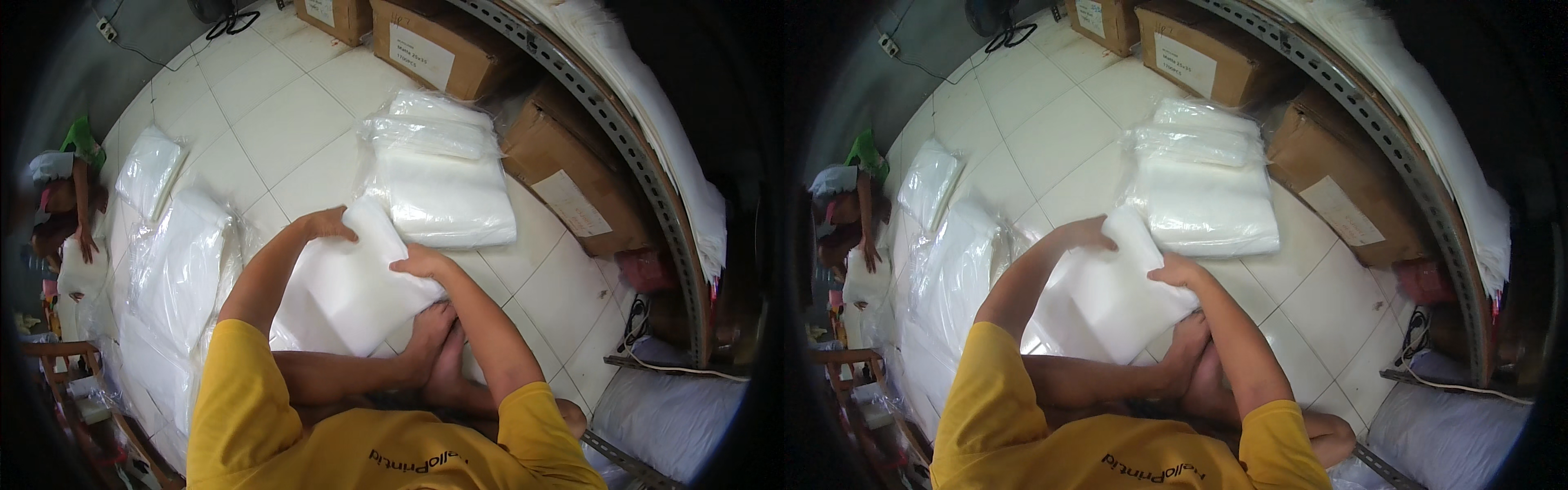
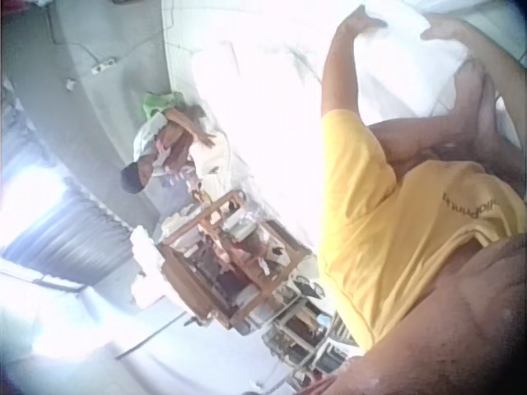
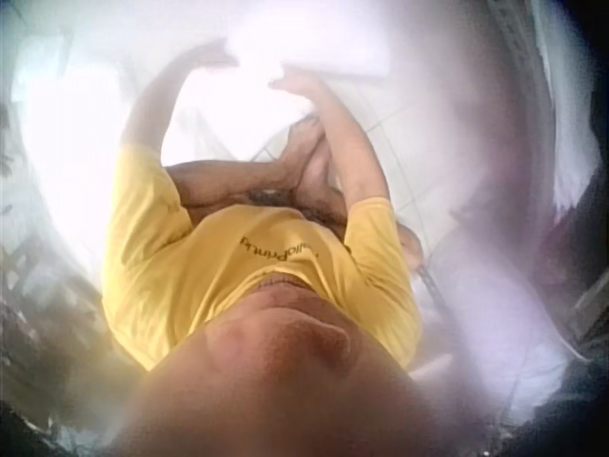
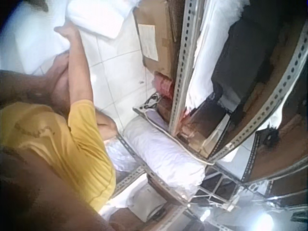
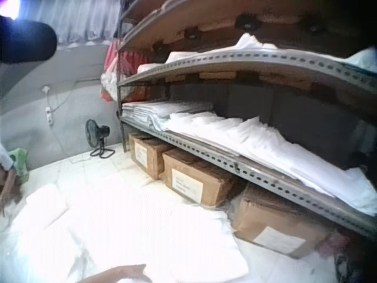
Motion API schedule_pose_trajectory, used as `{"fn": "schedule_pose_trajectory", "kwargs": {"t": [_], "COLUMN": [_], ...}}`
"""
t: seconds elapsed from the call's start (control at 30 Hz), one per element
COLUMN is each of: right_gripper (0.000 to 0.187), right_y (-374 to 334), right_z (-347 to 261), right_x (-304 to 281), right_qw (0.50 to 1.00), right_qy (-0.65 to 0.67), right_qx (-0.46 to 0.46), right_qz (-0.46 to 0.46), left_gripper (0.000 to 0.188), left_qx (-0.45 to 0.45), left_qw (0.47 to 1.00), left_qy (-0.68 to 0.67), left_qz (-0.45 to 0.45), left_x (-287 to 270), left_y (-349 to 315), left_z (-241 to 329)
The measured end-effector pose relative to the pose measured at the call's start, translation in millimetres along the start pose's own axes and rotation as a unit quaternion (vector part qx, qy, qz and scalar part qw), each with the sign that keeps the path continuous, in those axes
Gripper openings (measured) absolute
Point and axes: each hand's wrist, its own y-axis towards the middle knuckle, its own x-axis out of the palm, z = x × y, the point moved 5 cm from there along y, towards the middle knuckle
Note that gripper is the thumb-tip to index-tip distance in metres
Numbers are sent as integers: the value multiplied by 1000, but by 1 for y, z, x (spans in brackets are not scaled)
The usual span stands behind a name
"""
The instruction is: The person sits on the floor and repeatedly picks up white fabric sheets from plastic packaging, folds them by hand, and places them onto a nearby metal shelf. The person handles the fabric one at a time, unfolding and refolding each piece before stacking it.
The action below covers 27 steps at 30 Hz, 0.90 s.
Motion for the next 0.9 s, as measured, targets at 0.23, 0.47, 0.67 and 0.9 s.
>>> {"fn": "schedule_pose_trajectory", "kwargs": {"t": [0.23,0.47,0.67,0.9], "right_gripper": [56,43,20,10], "right_y": [-41,-99,-181,-346], "right_z": [-17,-78,-153,-238], "right_x": [14,-10,-47,-160], "right_qw": [991,986,894,792], "right_qy": [108,129,58,-222], "right_qx": [-71,-97,-305,-304], "right_qz": [-27,51,324,481], "left_gripper": [62,26,20,34], "left_qx": [-15,177,358,511], "left_qw": [995,980,931,775], "left_qy": [14,87,-3,-79], "left_qz": [-101,-19,69,362], "left_x": [-2,-6,-34,-47], "left_y": [-66,-152,-233,-358], "left_z": [39,93,176,205]}}
